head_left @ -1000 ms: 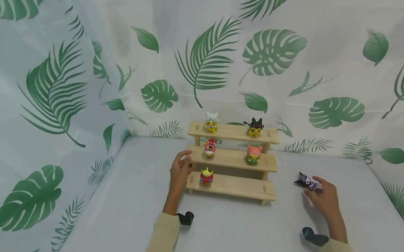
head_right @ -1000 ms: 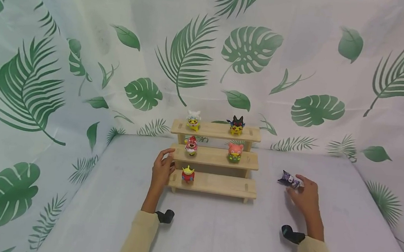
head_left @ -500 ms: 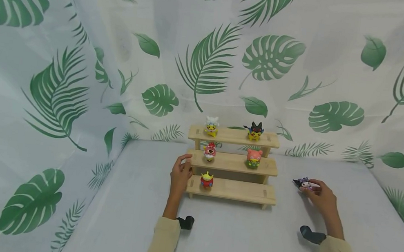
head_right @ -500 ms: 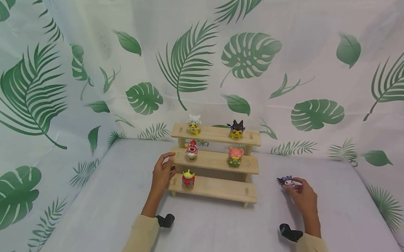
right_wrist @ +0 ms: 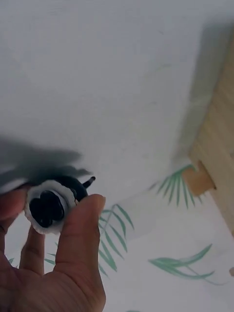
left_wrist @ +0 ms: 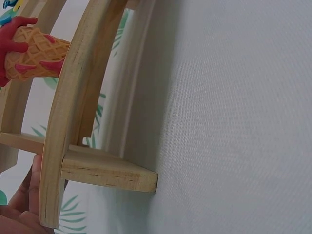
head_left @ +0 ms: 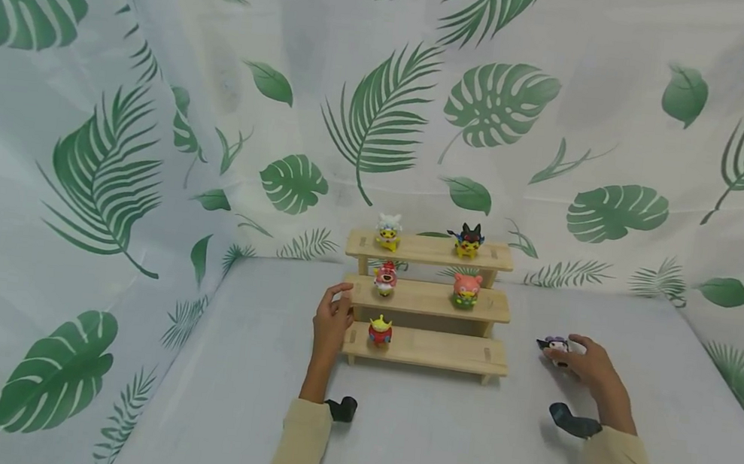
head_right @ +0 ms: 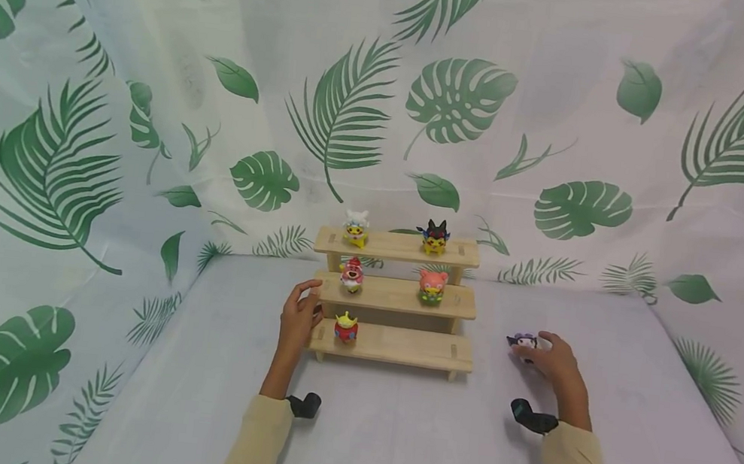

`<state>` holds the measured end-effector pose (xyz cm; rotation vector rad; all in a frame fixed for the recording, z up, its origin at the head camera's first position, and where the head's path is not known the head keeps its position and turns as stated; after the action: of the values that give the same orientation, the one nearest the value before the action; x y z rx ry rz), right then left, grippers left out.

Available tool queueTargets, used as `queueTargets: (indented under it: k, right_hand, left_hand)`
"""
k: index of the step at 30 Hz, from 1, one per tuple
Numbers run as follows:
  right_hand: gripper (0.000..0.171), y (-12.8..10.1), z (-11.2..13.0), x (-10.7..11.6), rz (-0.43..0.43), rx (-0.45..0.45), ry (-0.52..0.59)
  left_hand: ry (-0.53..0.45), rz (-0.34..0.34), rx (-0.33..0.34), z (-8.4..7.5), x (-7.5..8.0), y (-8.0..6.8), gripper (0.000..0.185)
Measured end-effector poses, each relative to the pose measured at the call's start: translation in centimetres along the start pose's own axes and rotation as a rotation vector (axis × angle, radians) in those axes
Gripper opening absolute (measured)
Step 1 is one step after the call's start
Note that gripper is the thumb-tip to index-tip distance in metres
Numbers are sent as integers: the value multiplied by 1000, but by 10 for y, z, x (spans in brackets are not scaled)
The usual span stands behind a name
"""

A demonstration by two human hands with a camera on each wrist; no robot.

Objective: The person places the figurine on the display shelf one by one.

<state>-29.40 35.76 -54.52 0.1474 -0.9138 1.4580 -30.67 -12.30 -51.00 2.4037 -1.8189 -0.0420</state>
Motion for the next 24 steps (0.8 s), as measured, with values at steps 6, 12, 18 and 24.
queueTargets:
  k: [6, 12, 18, 24]
  right_hand:
    - [98, -12, 1, -6, 141, 25, 314]
    - [59, -33, 29, -17, 289, 212, 980]
    - [29, -46, 44, -26, 210, 334, 994]
    - [35, -57, 59, -40, 59, 411, 762]
  left_hand:
    - [-12, -4, 21, 3, -1, -3, 27]
    - [-15, 13, 16, -6, 4, -4, 31]
    - [-8, 44, 13, -31, 4, -15, 30]
    - [13, 37, -6, -36, 4, -14, 31]
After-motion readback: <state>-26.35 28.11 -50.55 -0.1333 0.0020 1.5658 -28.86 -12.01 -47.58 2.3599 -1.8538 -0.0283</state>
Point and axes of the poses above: each hand's wrist, its own y-axis towards the middle knuckle, its own x-axis out of the back of the hand, z = x × y, the point moved 7 cm from there along y, towards the middle knuckle
